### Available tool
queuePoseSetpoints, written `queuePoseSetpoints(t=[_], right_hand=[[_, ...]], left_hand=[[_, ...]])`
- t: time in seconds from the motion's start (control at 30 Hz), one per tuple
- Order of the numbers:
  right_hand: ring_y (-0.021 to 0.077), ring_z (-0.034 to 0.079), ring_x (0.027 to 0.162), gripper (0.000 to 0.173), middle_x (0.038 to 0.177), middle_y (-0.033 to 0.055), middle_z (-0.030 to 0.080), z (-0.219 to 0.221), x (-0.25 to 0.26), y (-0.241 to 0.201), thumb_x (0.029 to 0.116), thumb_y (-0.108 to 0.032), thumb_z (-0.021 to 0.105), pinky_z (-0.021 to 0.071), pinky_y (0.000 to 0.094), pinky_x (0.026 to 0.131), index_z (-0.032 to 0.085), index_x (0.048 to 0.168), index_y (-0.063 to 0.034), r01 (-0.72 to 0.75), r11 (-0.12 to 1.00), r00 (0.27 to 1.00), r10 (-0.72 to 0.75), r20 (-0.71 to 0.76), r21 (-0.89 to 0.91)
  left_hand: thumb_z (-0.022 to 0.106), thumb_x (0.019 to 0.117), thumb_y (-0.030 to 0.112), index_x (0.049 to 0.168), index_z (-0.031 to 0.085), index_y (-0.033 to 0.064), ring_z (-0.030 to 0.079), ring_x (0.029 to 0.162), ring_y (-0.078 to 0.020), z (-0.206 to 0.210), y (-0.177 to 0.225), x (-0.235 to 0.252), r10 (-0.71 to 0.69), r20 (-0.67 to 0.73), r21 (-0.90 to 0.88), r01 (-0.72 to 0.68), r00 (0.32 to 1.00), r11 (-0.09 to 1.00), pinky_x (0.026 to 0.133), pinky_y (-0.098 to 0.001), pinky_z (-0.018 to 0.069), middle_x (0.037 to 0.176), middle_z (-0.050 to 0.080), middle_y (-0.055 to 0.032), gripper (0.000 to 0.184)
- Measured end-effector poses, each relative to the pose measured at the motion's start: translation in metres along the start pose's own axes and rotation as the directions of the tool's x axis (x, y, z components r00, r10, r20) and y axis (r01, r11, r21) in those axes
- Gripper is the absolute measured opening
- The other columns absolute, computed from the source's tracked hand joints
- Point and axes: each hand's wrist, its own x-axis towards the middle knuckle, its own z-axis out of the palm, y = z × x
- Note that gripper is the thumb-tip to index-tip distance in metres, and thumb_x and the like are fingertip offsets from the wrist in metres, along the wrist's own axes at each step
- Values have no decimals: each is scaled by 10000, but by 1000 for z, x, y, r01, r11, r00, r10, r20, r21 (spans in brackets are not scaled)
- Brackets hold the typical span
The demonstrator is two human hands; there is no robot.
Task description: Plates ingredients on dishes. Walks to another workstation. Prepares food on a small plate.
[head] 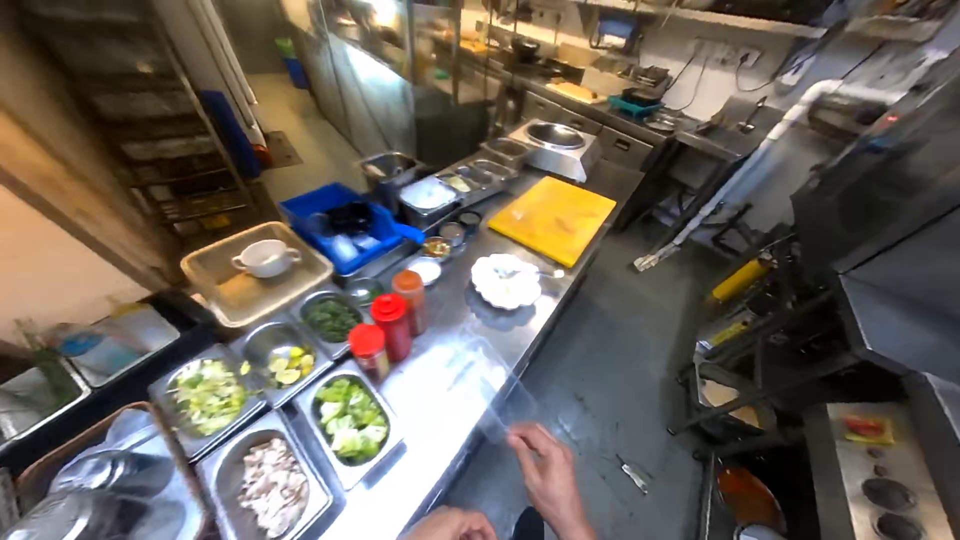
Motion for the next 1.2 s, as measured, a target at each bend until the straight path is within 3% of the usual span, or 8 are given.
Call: queuePoseSetpoints(t=[0.17, 0.27, 0.4, 0.6, 0.7, 0.8, 1.0, 1.2], right_hand=[[223, 663, 1216, 348, 1360, 144, 658, -12, 75, 32, 1023, -182, 595, 522, 357, 1081, 676, 1319, -16, 98, 993, 865, -51, 499, -69], [196, 667, 1204, 370, 1428, 117, 620, -29, 110, 45, 1027, -201, 588, 526, 357, 1073, 662, 1357, -51, 124, 992, 759, -102, 643, 11], [148, 720, 972, 276, 1194, 85, 725, -59, 176, 67, 997, -138, 597, 612, 317, 885, 731, 1227, -62, 155, 987, 863, -149, 482, 27], [366, 613, 1242, 260, 1282, 182, 672, -104, 319, 131, 953, -109, 670, 499, 556, 1062, 726, 1198, -41, 173, 931, 953, -76, 294, -321], [441, 577, 1249, 387, 1316, 258, 614, -120, 372, 155, 917, -145, 737, 477, 597, 1065, 663, 1273, -12, 84, 868, 882, 164, 442, -490], [345, 703, 998, 434, 1133, 196, 690, -120, 405, 172, 937, -211, 766, 579, 559, 884, 595, 1280, -8, 14, 862, 743, 331, 582, -507], [145, 600, 564, 289, 770, 67, 702, -100, 445, 175, 985, -146, 683, 507, 312, 528, 632, 1249, -42, -195, 953, 496, 300, 815, -232], [121, 702, 695, 284, 962, -6, 758, -100, 483, 166, 1048, -134, 572, 616, 346, 675, 664, 1316, -143, 204, 970, 388, 40, 921, -128]], left_hand=[[634, 1014, 187, 1275, 638, -10, 701, 1046, -215, -9, 10, 60, -143, -231, -181, 102, 962, 978, 981, -418, 554, 1156, 718, -152, 327], [639, 1012, 177, 1312, 599, -20, 696, 1072, -212, -14, 18, 79, -247, -378, -316, 126, 892, 940, 992, -407, 554, 1189, 705, -154, 361], [642, 1008, 147, 1295, 604, -2, 713, 1052, -202, -20, 32, 87, -300, -514, -489, 12, 804, 872, 974, -399, 577, 1182, 720, -116, 325], [641, 1005, 154, 1332, 588, -2, 711, 1066, -228, -52, 42, 171, -235, -596, -598, -229, 768, 768, 974, -405, 580, 1205, 718, -113, 366], [640, 1009, 222, 1486, 462, 14, 691, 1121, -221, -76, 53, 231, -223, -570, -580, -195, 791, 791, 1003, -407, 563, 1335, 654, -129, 551], [633, 1023, 244, 1584, 295, 26, 684, 1143, -235, -95, 58, 277, -318, -565, -647, -171, 761, 743, 1013, -417, 553, 1412, 604, -147, 690], [592, 1038, 209, 1608, 202, 62, 729, 1014, -226, -108, 52, 337, -554, -664, -747, -403, 502, 529, 910, -398, 607, 1279, 679, -136, 706], [530, 1060, 130, 1577, 176, -5, 750, 941, -243, -122, 62, 387, -707, -705, -573, -636, 60, 517, 857, -389, 636, 1165, 703, -180, 641]])
